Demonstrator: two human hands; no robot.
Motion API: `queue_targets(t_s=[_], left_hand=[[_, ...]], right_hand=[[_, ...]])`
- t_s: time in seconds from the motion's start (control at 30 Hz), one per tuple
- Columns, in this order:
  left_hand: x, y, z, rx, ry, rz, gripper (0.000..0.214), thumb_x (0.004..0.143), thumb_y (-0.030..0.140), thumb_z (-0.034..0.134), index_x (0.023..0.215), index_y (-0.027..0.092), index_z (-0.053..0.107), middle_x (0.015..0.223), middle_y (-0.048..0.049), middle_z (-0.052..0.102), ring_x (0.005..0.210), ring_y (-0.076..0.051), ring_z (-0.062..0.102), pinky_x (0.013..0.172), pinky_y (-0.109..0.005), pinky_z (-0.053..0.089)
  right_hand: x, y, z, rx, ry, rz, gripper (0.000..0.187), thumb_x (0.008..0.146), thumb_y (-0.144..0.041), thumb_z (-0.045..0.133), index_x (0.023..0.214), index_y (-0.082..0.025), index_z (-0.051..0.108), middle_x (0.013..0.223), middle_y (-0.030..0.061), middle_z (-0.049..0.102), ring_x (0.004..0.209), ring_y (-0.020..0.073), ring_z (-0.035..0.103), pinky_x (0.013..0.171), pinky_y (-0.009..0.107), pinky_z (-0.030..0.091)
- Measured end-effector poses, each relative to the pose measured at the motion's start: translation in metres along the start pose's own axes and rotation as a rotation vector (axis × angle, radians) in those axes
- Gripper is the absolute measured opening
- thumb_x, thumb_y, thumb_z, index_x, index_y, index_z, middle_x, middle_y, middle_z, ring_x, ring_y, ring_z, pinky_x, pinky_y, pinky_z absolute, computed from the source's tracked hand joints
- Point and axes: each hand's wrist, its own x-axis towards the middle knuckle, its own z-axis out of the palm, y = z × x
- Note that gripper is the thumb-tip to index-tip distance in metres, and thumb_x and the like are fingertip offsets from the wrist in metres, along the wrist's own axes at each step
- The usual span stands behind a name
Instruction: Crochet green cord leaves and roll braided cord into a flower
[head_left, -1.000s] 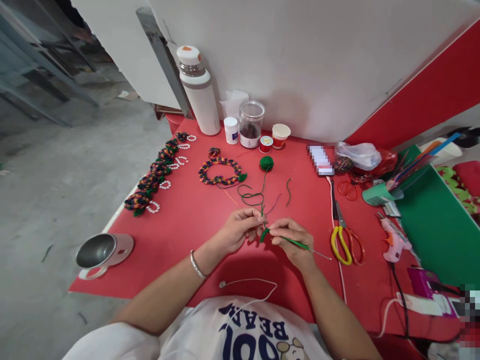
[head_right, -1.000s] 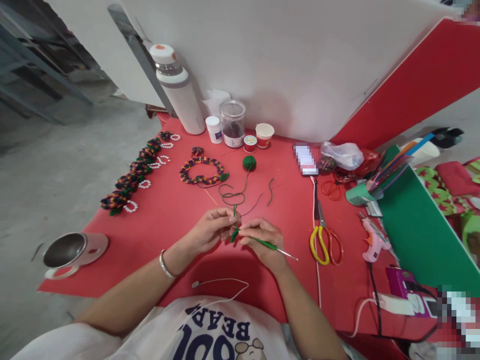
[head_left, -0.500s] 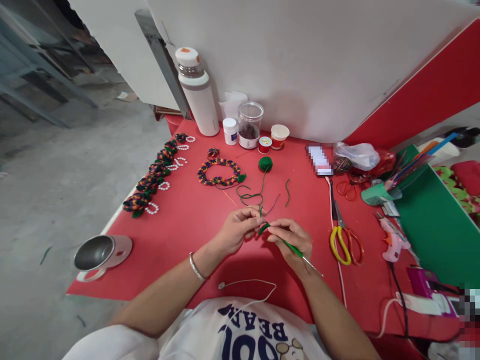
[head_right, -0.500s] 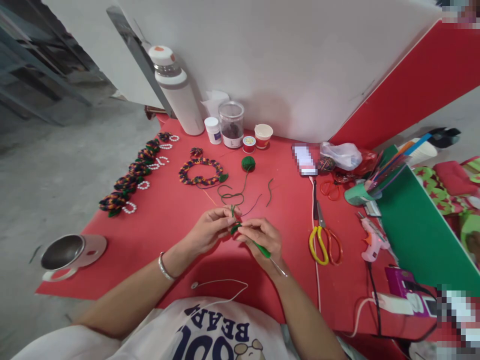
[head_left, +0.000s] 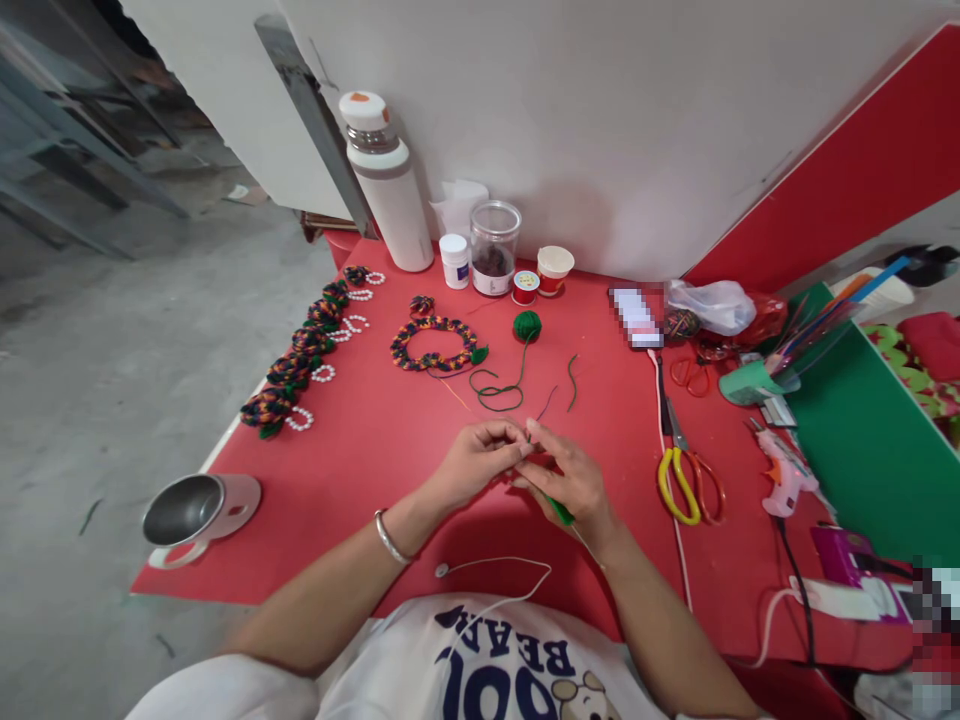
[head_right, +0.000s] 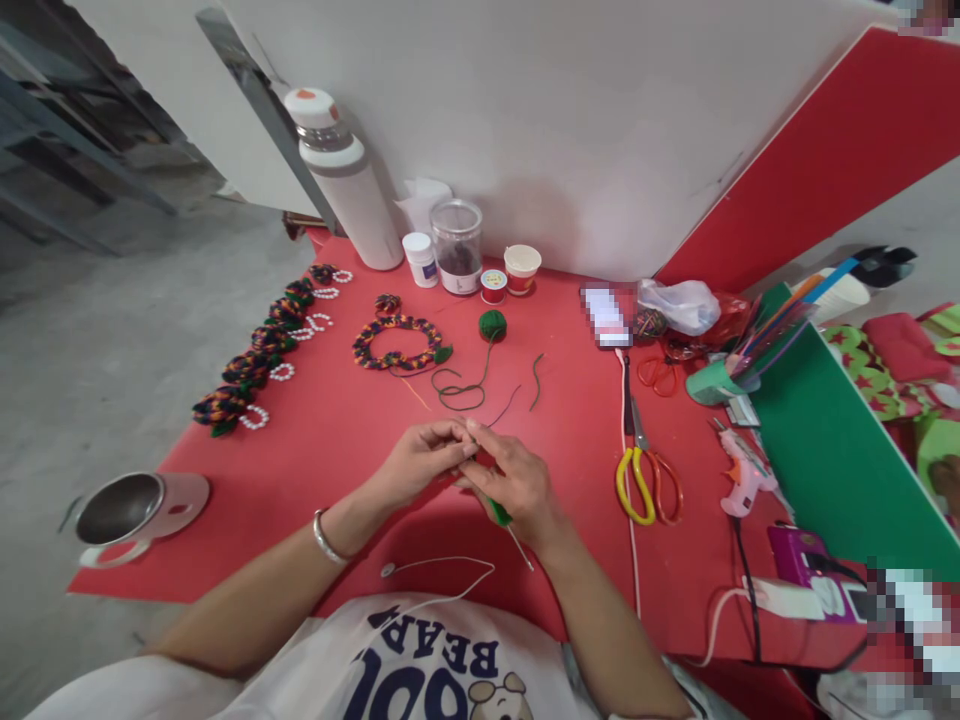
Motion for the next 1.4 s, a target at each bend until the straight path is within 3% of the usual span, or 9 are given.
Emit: queue_targets(t_s=[0.13,0.3,0.4,0.47,0.53,0.8,1.03,1.23,1.4], left_hand=[[0.002,0.0,0.0,-0.007,-0.016,-0.025,0.034,0.071,0.038,0.085,0.073,0.013,0.063,0.06,0.0026,0.057,0.052,-0.008,0.055,0.052,-0.022,0.045],[0.002,0.005,-0.003,-0.044,0.022,-0.037,0.026,0.075,0.034,0.08,0.082,0.013,0.066,0.058,0.0032,0.057,0.04,-0.003,0.044,0.038,-0.017,0.03],[-0.001,0.007,-0.002,-0.028,0.014,0.038,0.035,0.074,0.025,0.078,0.105,0.017,0.062,0.089,-0.0025,0.071,0.037,-0.002,0.048,0.033,-0.016,0.032],[-0.003,0.007,0.001,0.028,-0.017,0.082,0.045,0.073,0.021,0.077,0.112,0.02,0.055,0.116,-0.0084,0.068,0.041,-0.003,0.055,0.033,-0.015,0.038],[-0.005,0.004,0.005,0.079,-0.011,0.114,0.051,0.072,0.021,0.078,0.116,0.021,0.051,0.126,-0.0115,0.064,0.05,-0.006,0.063,0.035,-0.015,0.044],[-0.009,-0.01,0.016,0.119,0.165,0.254,0.051,0.069,0.028,0.084,0.109,0.018,0.055,0.116,-0.0103,0.068,0.046,-0.003,0.057,0.041,-0.018,0.052],[-0.007,-0.008,0.016,0.144,0.284,0.186,0.029,0.07,0.036,0.082,0.078,0.014,0.066,0.055,0.0022,0.062,0.041,-0.009,0.056,0.037,-0.018,0.047],[-0.004,0.0,0.014,0.319,0.354,0.356,0.015,0.076,0.03,0.077,0.078,0.015,0.075,0.066,-0.0016,0.065,0.049,-0.011,0.061,0.046,-0.021,0.051],[-0.002,-0.004,0.006,0.462,0.292,0.482,0.015,0.084,0.03,0.071,0.087,0.017,0.079,0.071,-0.0042,0.065,0.055,-0.012,0.062,0.051,-0.023,0.053]], right_hand=[[0.001,0.0,-0.001,-0.02,-0.065,-0.042,0.051,0.091,-0.018,0.07,0.137,-0.036,0.06,0.134,0.0058,0.066,0.117,0.0232,0.065,0.094,0.038,0.06],[-0.003,-0.001,-0.001,-0.022,0.056,0.016,0.043,0.091,-0.016,0.069,0.13,-0.034,0.066,0.113,0.005,0.072,0.104,0.0204,0.068,0.086,0.033,0.06],[-0.005,0.0,-0.001,-0.051,0.121,0.027,0.039,0.091,-0.015,0.069,0.127,-0.032,0.067,0.104,0.0044,0.072,0.096,0.0184,0.068,0.081,0.032,0.059],[-0.005,0.0,-0.001,-0.078,0.174,0.023,0.035,0.091,-0.014,0.07,0.122,-0.03,0.069,0.101,0.0045,0.072,0.094,0.0177,0.068,0.08,0.031,0.059],[-0.003,-0.001,-0.001,-0.089,0.227,-0.014,0.035,0.089,-0.013,0.072,0.121,-0.028,0.07,0.098,0.0047,0.071,0.091,0.0175,0.068,0.079,0.031,0.059],[0.005,-0.015,0.001,-0.023,0.345,-0.04,0.048,0.086,-0.009,0.074,0.129,-0.03,0.067,0.094,0.0054,0.071,0.087,0.0192,0.067,0.073,0.034,0.06],[0.005,-0.014,-0.001,-0.066,0.3,-0.052,0.045,0.087,-0.009,0.072,0.128,-0.027,0.066,0.098,0.0076,0.073,0.09,0.0203,0.07,0.076,0.037,0.062],[0.005,-0.012,-0.004,-0.12,0.269,-0.095,0.04,0.089,-0.012,0.07,0.127,-0.025,0.066,0.1,0.0085,0.076,0.093,0.0208,0.072,0.079,0.036,0.062],[0.006,-0.014,-0.004,-0.089,0.278,-0.072,0.037,0.088,-0.01,0.071,0.122,-0.025,0.068,0.098,0.0078,0.076,0.089,0.0203,0.072,0.077,0.036,0.062]])
